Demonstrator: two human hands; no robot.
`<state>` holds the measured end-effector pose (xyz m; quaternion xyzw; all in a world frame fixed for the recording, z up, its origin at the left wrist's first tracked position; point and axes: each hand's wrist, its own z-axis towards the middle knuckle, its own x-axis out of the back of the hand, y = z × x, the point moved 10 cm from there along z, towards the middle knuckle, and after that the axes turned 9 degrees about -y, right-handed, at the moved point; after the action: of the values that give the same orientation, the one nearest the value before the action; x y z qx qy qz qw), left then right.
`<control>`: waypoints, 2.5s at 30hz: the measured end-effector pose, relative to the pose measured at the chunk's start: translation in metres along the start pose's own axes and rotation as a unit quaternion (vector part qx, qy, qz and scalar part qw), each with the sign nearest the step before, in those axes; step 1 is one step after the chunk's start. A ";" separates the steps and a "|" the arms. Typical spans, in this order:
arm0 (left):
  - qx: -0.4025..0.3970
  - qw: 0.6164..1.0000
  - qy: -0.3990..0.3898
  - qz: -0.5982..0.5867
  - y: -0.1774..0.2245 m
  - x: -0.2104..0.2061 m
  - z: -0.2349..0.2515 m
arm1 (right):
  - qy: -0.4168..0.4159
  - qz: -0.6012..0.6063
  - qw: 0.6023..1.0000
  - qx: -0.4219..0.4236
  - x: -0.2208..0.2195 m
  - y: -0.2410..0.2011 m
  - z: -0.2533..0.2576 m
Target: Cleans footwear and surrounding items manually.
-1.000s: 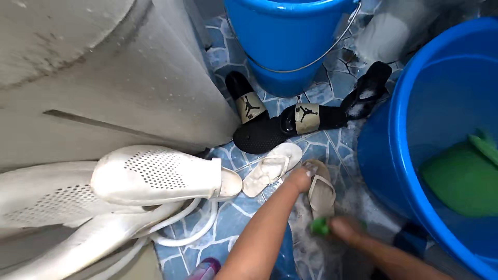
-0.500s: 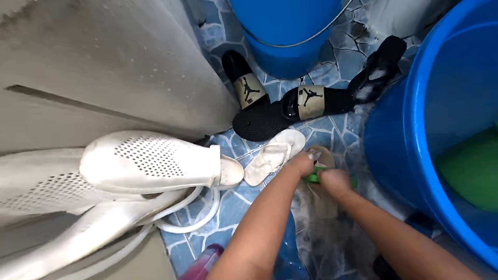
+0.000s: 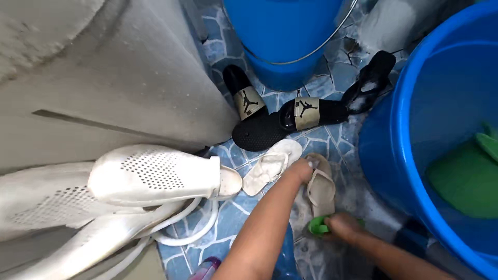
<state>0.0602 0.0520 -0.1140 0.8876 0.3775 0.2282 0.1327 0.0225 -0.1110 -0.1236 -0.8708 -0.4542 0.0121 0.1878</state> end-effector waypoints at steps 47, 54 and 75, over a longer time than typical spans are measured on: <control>0.101 0.977 0.180 -0.054 -0.019 -0.106 -0.021 | -0.076 0.354 0.932 0.030 -0.059 0.010 -0.003; 0.039 0.988 0.140 -0.050 -0.010 -0.114 -0.022 | 0.348 0.539 0.767 0.016 0.126 0.054 -0.053; 0.001 0.995 0.011 0.095 0.016 -0.114 -0.014 | 0.273 0.521 0.792 -0.164 -0.006 0.034 -0.022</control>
<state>-0.0065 -0.0414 -0.1299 0.9171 0.2927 0.2491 0.1056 0.0497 -0.1406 -0.1153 -0.9602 0.1433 -0.2049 0.1241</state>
